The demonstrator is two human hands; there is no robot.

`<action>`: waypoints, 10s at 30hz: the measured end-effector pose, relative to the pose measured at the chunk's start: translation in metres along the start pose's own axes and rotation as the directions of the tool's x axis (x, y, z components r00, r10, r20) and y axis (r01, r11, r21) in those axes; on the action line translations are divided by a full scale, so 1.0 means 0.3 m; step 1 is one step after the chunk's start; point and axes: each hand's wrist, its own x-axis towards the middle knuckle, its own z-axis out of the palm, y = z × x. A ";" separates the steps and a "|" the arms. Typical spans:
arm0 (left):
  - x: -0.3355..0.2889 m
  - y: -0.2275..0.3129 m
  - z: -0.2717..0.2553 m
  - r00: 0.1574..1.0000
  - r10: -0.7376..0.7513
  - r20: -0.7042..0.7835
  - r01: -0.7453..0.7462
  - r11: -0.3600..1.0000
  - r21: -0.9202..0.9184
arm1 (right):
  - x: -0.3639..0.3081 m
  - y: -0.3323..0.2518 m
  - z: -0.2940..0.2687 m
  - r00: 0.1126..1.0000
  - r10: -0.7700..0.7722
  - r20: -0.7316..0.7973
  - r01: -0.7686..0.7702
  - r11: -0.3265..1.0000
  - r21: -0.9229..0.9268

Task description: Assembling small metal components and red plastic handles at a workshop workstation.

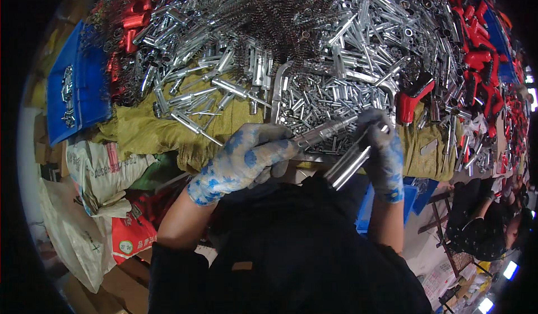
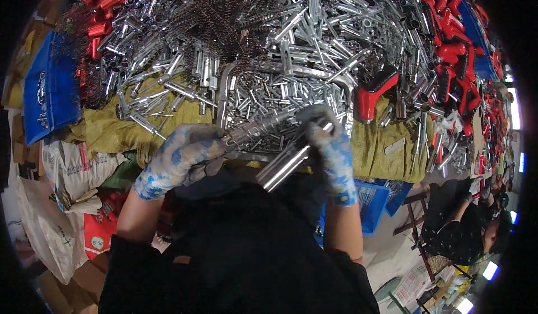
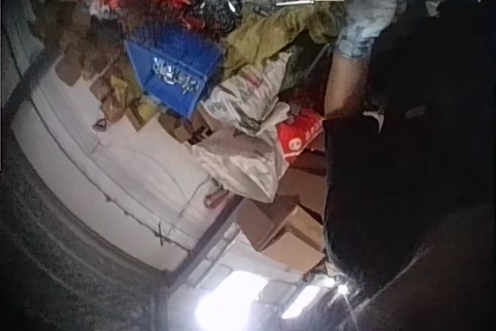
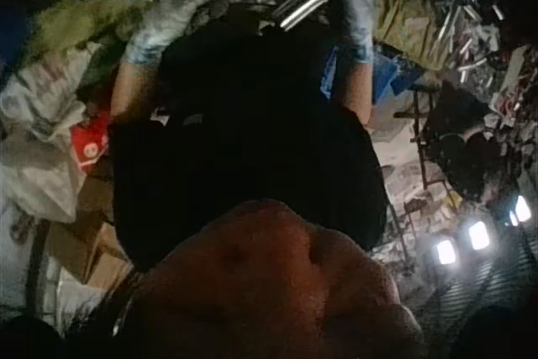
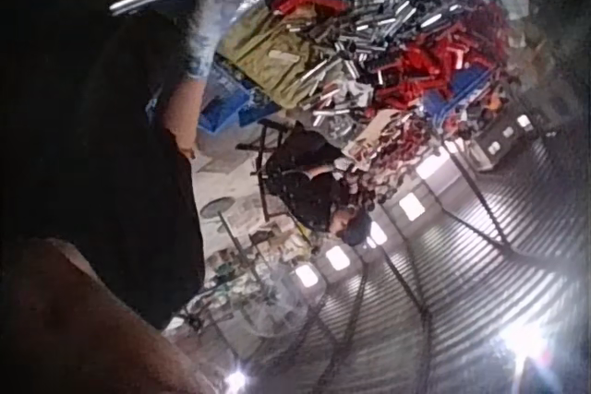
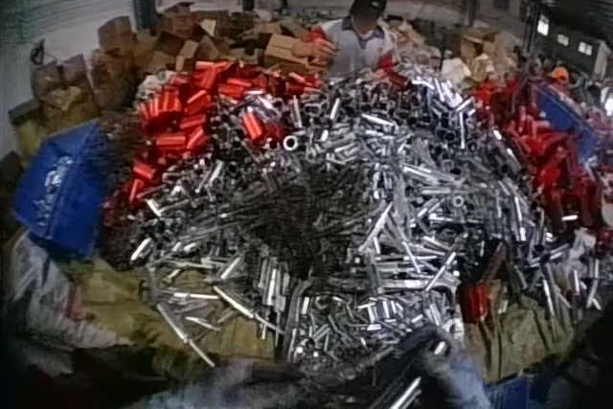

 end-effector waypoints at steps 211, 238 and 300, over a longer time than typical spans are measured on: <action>0.092 -0.027 0.204 0.982 0.178 -0.056 -0.182 0.980 -0.080 | 0.003 -0.085 0.116 0.977 -0.208 -0.042 0.202 0.849 0.488; -0.095 -0.370 0.044 0.668 0.407 -0.623 -0.272 0.913 0.304 | -0.211 0.180 0.373 0.906 0.066 0.419 -0.178 0.956 0.234; -0.211 -0.406 -0.034 0.805 0.025 -0.593 0.030 0.996 0.084 | -0.134 -0.017 0.323 0.715 -0.465 0.523 0.598 0.794 -0.112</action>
